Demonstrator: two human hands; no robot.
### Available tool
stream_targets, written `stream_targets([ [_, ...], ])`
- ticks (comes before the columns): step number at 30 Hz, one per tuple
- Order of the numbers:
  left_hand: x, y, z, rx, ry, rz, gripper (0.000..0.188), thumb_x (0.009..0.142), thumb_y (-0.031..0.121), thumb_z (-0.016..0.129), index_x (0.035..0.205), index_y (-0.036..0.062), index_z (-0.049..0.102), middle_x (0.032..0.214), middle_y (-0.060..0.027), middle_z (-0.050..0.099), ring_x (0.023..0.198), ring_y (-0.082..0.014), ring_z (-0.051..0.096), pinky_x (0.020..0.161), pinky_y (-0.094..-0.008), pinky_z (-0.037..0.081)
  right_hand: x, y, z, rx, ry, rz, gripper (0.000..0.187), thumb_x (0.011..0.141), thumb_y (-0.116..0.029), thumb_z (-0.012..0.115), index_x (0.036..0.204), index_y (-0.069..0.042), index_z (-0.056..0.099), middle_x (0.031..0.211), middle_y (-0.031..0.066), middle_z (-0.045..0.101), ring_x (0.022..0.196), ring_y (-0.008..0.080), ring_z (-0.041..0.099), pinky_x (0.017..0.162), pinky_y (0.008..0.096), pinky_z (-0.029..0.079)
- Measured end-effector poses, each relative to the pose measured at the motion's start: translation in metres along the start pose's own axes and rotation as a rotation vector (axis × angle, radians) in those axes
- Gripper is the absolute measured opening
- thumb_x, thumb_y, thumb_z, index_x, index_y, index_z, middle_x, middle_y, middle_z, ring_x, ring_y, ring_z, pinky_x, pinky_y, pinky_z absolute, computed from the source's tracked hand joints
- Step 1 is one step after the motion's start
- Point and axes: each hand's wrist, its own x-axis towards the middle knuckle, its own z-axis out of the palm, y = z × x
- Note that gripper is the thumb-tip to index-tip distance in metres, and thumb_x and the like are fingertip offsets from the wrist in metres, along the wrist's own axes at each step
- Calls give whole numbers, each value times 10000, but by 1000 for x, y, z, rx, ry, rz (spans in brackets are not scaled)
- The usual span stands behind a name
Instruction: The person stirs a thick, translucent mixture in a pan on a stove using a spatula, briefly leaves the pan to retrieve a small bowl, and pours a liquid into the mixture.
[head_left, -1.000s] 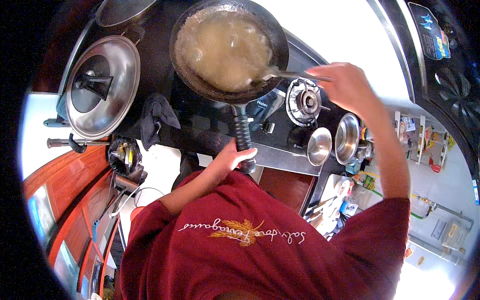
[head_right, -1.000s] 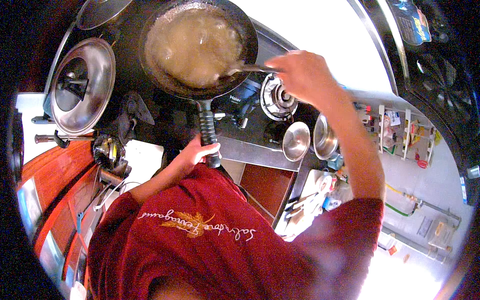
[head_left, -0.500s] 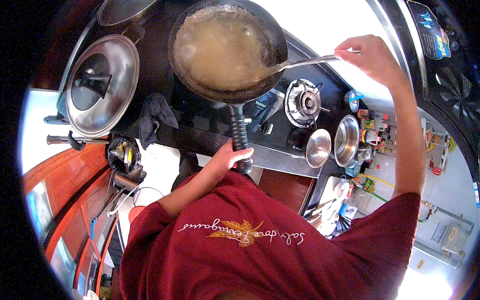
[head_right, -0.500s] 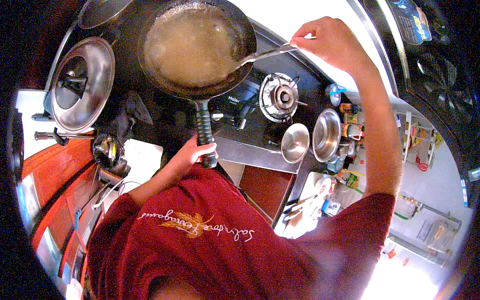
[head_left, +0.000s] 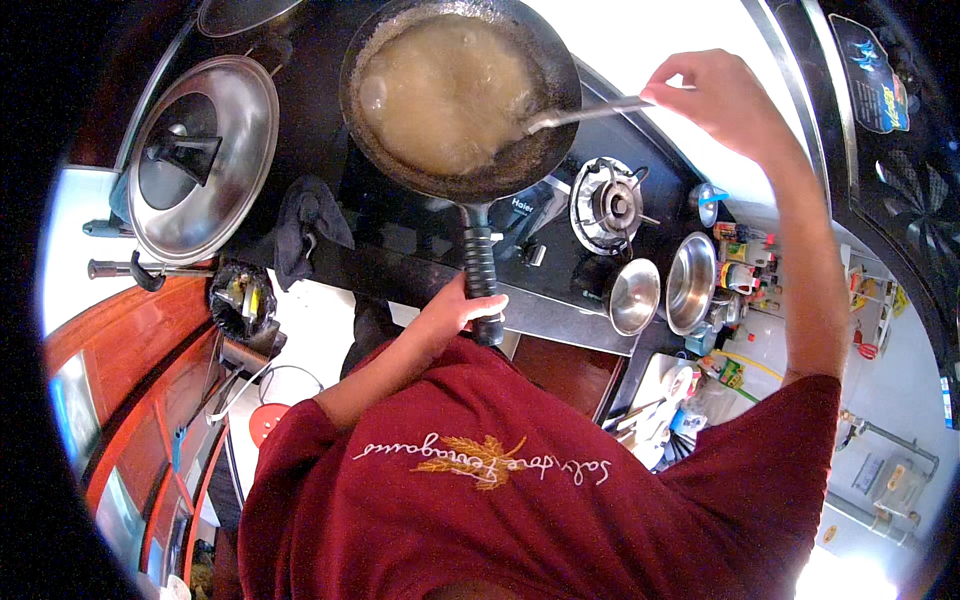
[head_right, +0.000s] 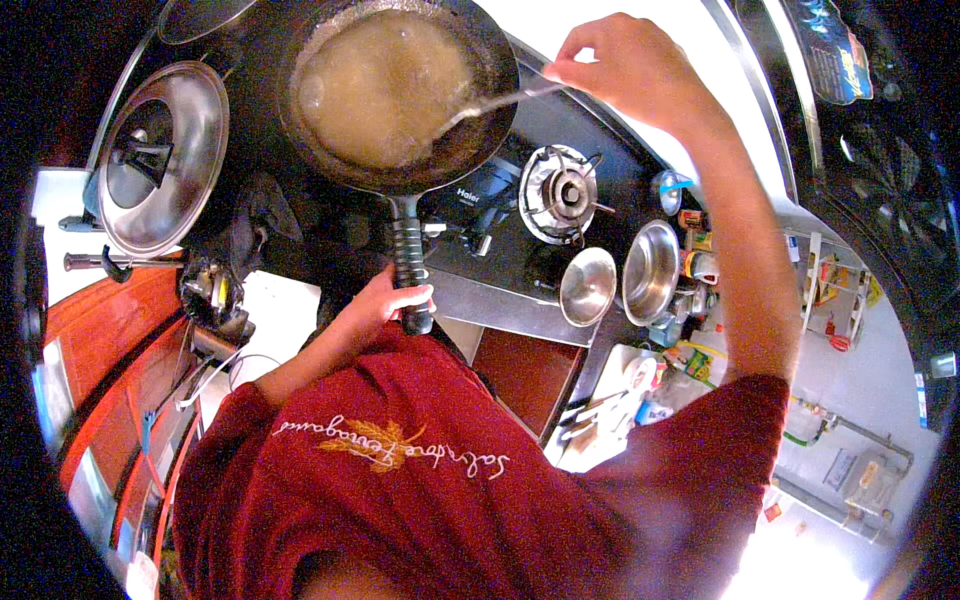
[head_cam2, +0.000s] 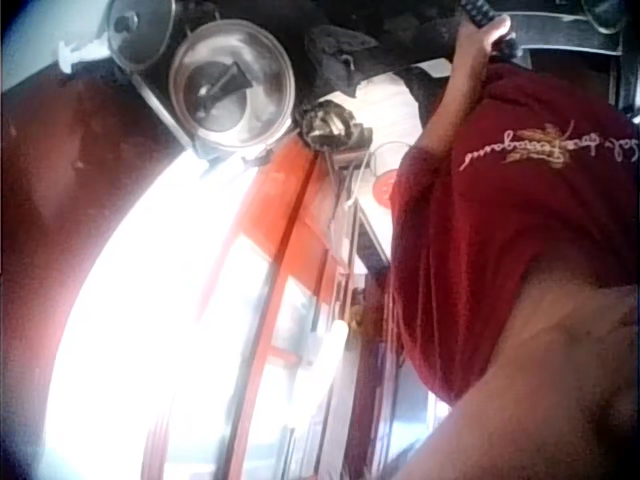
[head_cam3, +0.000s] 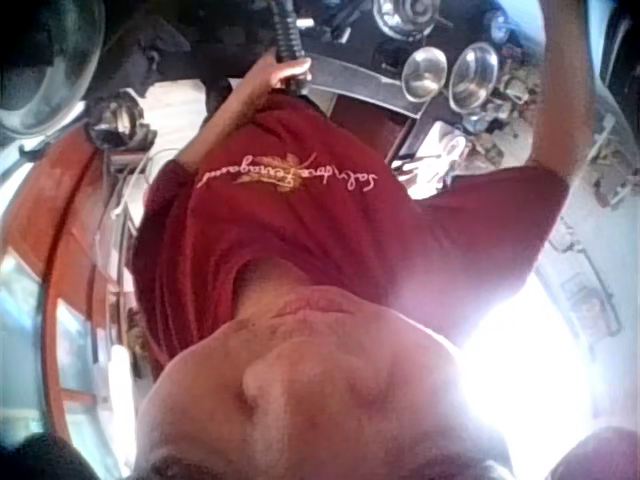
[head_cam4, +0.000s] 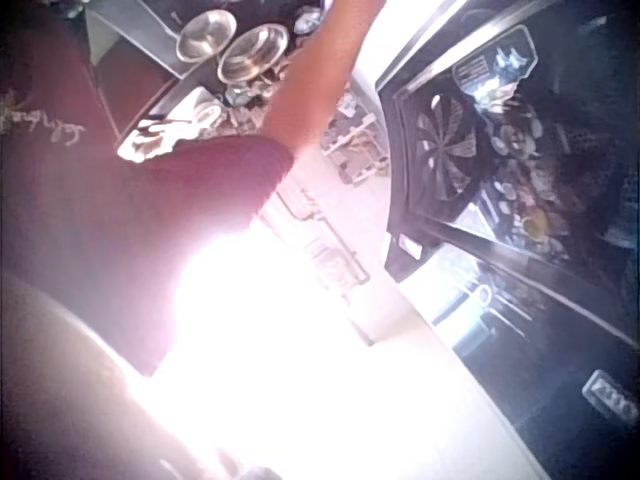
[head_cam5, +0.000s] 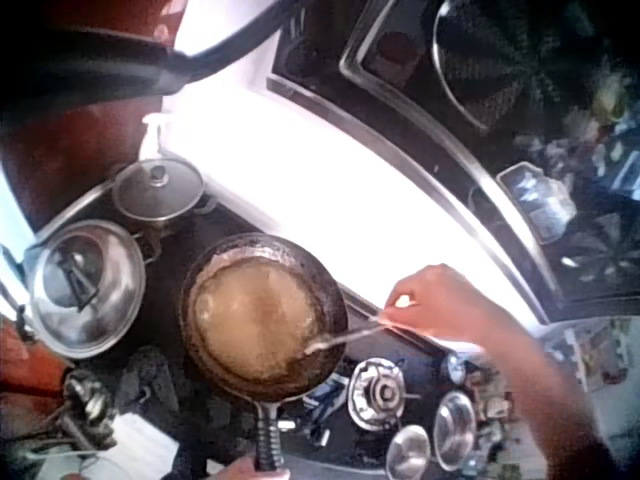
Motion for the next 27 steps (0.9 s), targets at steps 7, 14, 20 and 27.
stream_targets([
  [7, 5, -6, -2, -57, -13, -16, 355, 774, 143, 663, 1022, 55, 425, 839, -90, 567, 776, -205, 605, 662, -351, 513, 4, -18, 37, 115, -73, -32, 310, 804, -382, 595, 856, -86, 668, 749, 71, 651, 683, 184, 613, 622, 338, 467],
  [14, 8, -11, -2, -37, 24, -11, 438, 760, 112, 650, 1111, 18, 405, 841, -145, 585, 754, -235, 608, 663, -363, 513, 0, -1, 51, 114, 182, 110, 301, 795, -446, 570, 852, -165, 664, 726, 103, 647, 696, 279, 633, 663, 392, 498],
  [20, 11, -15, -2, -45, -26, 5, 424, 763, 99, 625, 1114, 6, 407, 822, -154, 589, 715, -250, 620, 649, -365, 511, -27, 41, 53, -51, 79, 112, 267, 800, -402, 589, 899, -160, 643, 793, 69, 657, 771, 255, 631, 688, 385, 498],
  [27, 9, -14, -4, -34, -47, -20, 414, 764, 125, 608, 1115, 24, 413, 819, -138, 593, 723, -246, 624, 650, -349, 507, 28, -4, 138, 163, 266, 27, 410, 845, -492, 483, 754, -113, 609, 718, 73, 622, 652, 285, 608, 546, 402, 479],
])
